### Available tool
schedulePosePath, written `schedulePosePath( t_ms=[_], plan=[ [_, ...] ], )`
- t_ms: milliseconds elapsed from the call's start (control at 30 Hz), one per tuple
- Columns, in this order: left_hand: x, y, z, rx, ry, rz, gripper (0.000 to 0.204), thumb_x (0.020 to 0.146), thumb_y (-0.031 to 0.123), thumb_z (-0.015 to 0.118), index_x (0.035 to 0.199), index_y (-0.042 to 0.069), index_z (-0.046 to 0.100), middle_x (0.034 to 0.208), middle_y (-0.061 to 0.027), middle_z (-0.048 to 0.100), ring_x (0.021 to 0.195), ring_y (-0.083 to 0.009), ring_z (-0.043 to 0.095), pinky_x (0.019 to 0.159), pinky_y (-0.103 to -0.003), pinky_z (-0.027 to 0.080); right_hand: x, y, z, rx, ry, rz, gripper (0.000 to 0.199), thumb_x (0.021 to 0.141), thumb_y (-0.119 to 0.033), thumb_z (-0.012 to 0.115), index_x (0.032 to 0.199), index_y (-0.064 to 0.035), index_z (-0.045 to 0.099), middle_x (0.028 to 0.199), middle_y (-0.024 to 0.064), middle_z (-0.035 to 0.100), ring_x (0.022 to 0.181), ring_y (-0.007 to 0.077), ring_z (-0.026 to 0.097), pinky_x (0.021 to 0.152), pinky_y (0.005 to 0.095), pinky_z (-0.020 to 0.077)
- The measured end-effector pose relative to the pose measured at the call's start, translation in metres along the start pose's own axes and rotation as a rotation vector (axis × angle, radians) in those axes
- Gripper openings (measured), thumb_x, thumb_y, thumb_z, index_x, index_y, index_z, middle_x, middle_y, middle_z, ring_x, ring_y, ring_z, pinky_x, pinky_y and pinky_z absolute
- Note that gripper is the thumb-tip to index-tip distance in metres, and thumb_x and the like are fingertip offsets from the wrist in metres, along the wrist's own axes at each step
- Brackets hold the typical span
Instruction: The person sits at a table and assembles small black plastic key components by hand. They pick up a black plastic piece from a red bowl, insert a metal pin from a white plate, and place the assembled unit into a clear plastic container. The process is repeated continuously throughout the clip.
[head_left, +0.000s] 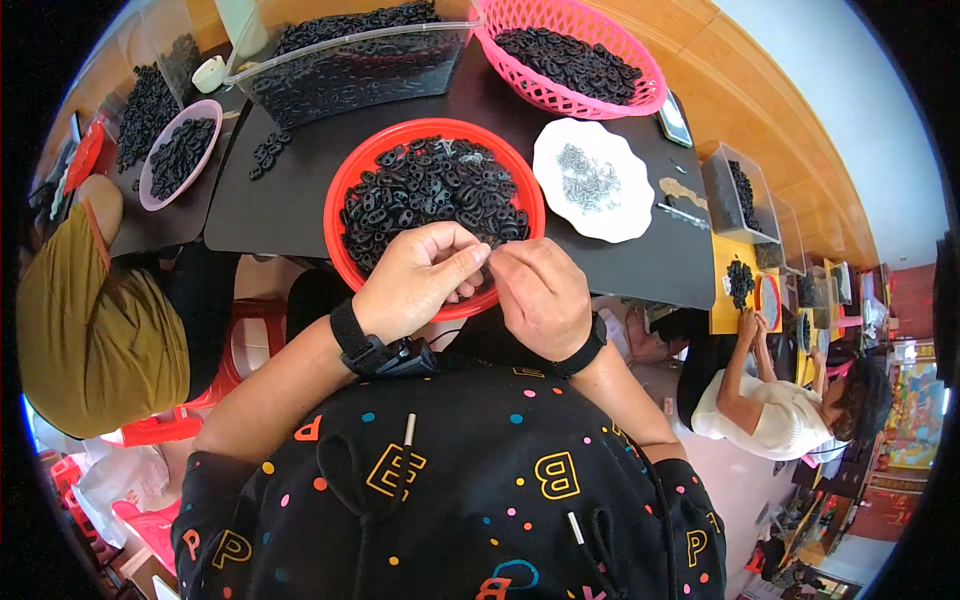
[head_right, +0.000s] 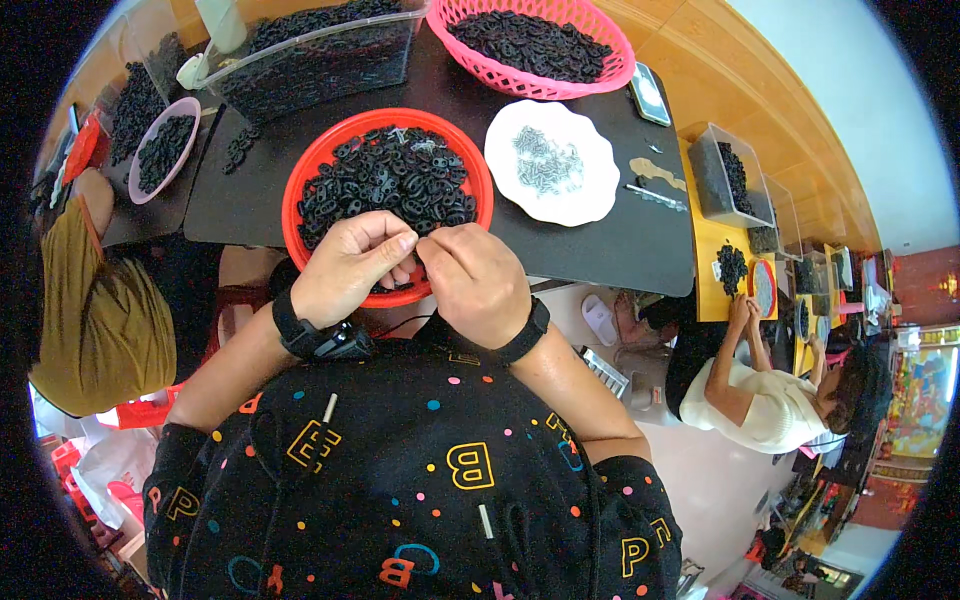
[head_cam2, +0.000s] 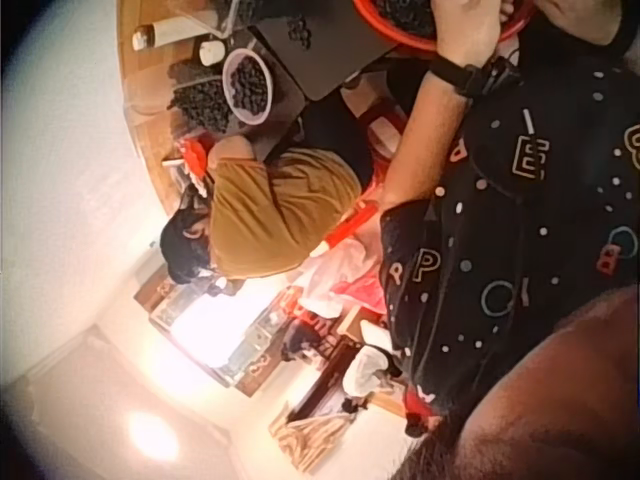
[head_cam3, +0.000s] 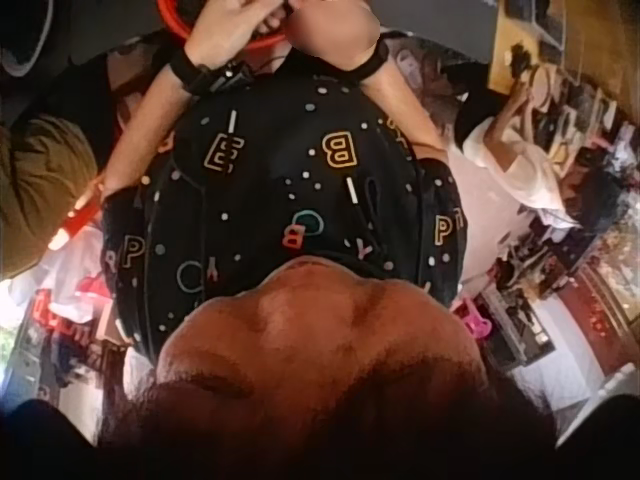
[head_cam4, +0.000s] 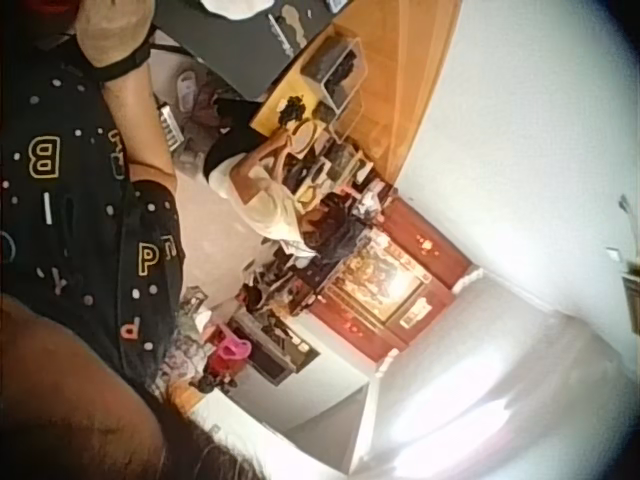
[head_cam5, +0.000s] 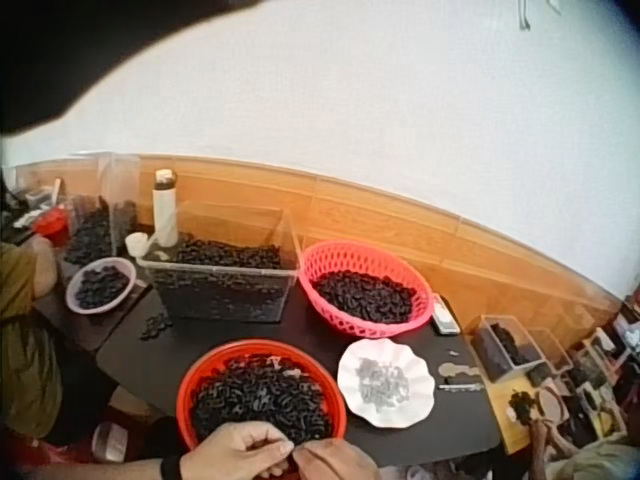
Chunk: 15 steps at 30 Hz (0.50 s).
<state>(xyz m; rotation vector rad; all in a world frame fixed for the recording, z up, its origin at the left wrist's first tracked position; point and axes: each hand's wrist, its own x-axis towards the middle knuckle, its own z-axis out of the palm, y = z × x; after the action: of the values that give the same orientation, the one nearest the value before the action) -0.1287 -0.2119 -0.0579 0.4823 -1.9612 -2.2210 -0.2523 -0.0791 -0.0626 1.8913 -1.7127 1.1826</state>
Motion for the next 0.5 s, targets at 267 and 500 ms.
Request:
schedulePosePath(
  t_ms=[267, 500],
  plan=[
    [-0.0005, 0.0013, -0.0006, -0.078, 0.076, 0.022, 0.014, 0.093, 0.018, 0.053, 0.092, 0.005, 0.059, 0.078, 0.0008, 0.059, 0.069, -0.0052, 0.054, 0.063, -0.02, 0.044, -0.006, -0.0049, 0.0004, 0.484, 0.043, 0.677, 0.021, 0.077, 0.001, 0.066, 0.099, 0.0009, 0.063, 0.087, 0.0097, 0.063, 0.075, 0.0141, 0.061, 0.067, 0.0256, 0.0497],
    [0.0008, -0.0013, 0.0004, -0.007, 0.063, 0.084, 0.012, 0.092, 0.016, 0.055, 0.093, 0.005, 0.06, 0.078, 0.0013, 0.059, 0.068, -0.0049, 0.053, 0.063, -0.02, 0.044, -0.0058, -0.0067, 0.0017, 0.833, 0.014, 0.872, 0.008, 0.084, 0.002, 0.061, 0.092, 0.0018, 0.062, 0.082, 0.0027, 0.063, 0.073, 0.0073, 0.059, 0.065, 0.0217, 0.0493]
  ],
)
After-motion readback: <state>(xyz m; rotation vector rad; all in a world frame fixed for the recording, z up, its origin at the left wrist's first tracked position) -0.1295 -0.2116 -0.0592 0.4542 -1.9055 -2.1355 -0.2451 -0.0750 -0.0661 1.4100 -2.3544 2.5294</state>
